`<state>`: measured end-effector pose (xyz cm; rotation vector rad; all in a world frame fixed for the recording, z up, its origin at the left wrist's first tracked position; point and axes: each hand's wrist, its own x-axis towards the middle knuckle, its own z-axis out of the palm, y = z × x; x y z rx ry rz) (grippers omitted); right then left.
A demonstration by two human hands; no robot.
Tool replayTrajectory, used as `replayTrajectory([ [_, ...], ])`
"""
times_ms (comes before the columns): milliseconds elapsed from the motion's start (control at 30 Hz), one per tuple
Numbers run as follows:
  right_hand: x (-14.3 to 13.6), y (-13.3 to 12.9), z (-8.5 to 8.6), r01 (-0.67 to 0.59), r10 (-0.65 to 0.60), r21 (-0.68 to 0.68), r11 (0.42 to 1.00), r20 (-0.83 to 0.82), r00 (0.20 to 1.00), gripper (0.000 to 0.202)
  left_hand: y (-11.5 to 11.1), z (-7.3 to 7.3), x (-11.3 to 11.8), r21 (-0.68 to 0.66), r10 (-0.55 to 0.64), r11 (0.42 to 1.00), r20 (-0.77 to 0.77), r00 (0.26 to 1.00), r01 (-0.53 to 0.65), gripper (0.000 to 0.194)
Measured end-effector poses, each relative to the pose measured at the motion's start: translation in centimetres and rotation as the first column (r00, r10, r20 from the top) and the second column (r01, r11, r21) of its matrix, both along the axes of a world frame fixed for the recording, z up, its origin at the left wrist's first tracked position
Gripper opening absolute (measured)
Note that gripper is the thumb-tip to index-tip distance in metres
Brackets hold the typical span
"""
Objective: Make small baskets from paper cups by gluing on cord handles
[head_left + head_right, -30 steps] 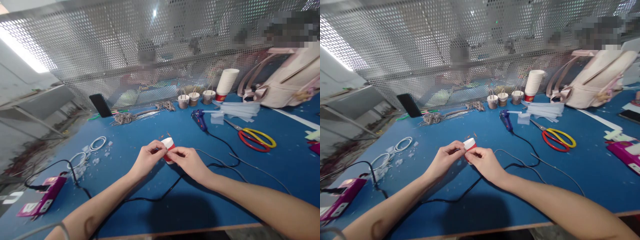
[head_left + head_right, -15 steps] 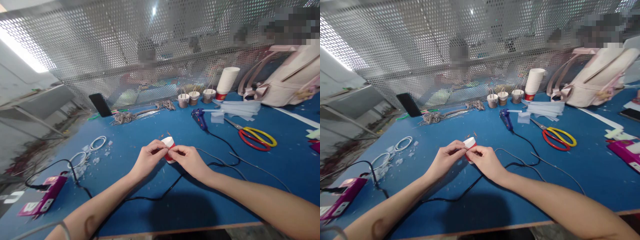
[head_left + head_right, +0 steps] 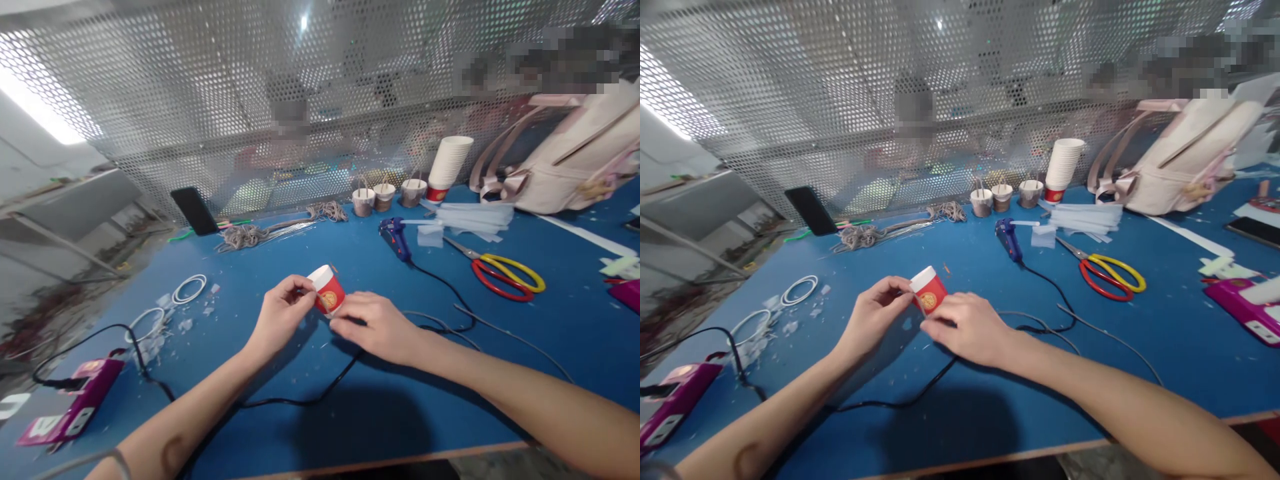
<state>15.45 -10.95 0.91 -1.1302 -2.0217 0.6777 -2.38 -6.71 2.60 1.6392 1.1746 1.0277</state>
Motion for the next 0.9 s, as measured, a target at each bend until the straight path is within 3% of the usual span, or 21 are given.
replayTrajectory([
  [67, 1.1, 0.0, 0.8, -0.068, 0.010, 0.241, 0.968, 0.231, 0.973, 0.032, 0.5, 0.3, -0.5, 0.036, 0.037, 0.999, -0.032, 0.999, -0.036, 0.012],
  [133, 2.9, 0.5, 1.4, -0.015, -0.087, 0.323, 0.946, 0.301, 0.950, 0.033, 0.9, 0.5, -0.8, 0.065, 0.068, 0.996, -0.063, 0.996, -0.064, 0.011],
  [200, 5.5, 1.7, 1.5, 0.176, -0.244, 0.243, 0.954, 0.289, 0.926, 0.034, 1.2, 0.6, -1.1, 0.087, 0.088, 0.993, -0.082, 0.993, -0.081, 0.010],
  [233, 7.0, 2.5, 1.4, 0.354, -0.390, 0.168, 0.920, 0.293, 0.873, 0.035, 1.3, 0.6, -1.2, 0.091, 0.089, 0.993, -0.088, 0.992, -0.081, 0.010],
  [267, 8.5, 3.5, 1.2, 0.535, -0.535, 0.088, 0.840, 0.291, 0.793, 0.034, 1.4, 0.6, -1.2, 0.090, 0.083, 0.993, -0.090, 0.992, -0.075, 0.010],
  [367, 12.2, 6.7, 0.3, 0.670, -0.647, 0.013, 0.742, 0.274, 0.711, 0.017, 1.5, 0.4, -1.1, 0.072, 0.037, 0.997, -0.111, 0.993, -0.030, 0.009],
  [533, 13.1, 11.2, -1.3, 0.597, -0.566, -0.175, 0.783, 0.198, 0.800, 0.019, 1.2, -0.1, -0.5, 0.103, -0.104, 0.987, -0.207, 0.973, 0.127, 0.005],
  [633, 11.8, 12.4, -1.8, 0.599, -0.582, -0.278, 0.751, 0.148, 0.799, 0.029, 0.8, -0.5, -0.2, 0.171, -0.162, 0.963, -0.259, 0.952, 0.211, 0.005],
  [767, 10.6, 12.1, -1.6, 0.620, -0.643, -0.355, 0.700, 0.064, 0.763, 0.030, 0.6, -1.1, -0.3, 0.274, -0.215, 0.912, -0.311, 0.926, 0.304, 0.009],
  [900, 9.2, 9.8, -0.4, 0.559, -0.617, -0.351, 0.751, -0.072, 0.784, 0.023, 0.6, -1.9, -0.4, 0.358, -0.207, 0.868, -0.369, 0.906, 0.344, 0.010],
])
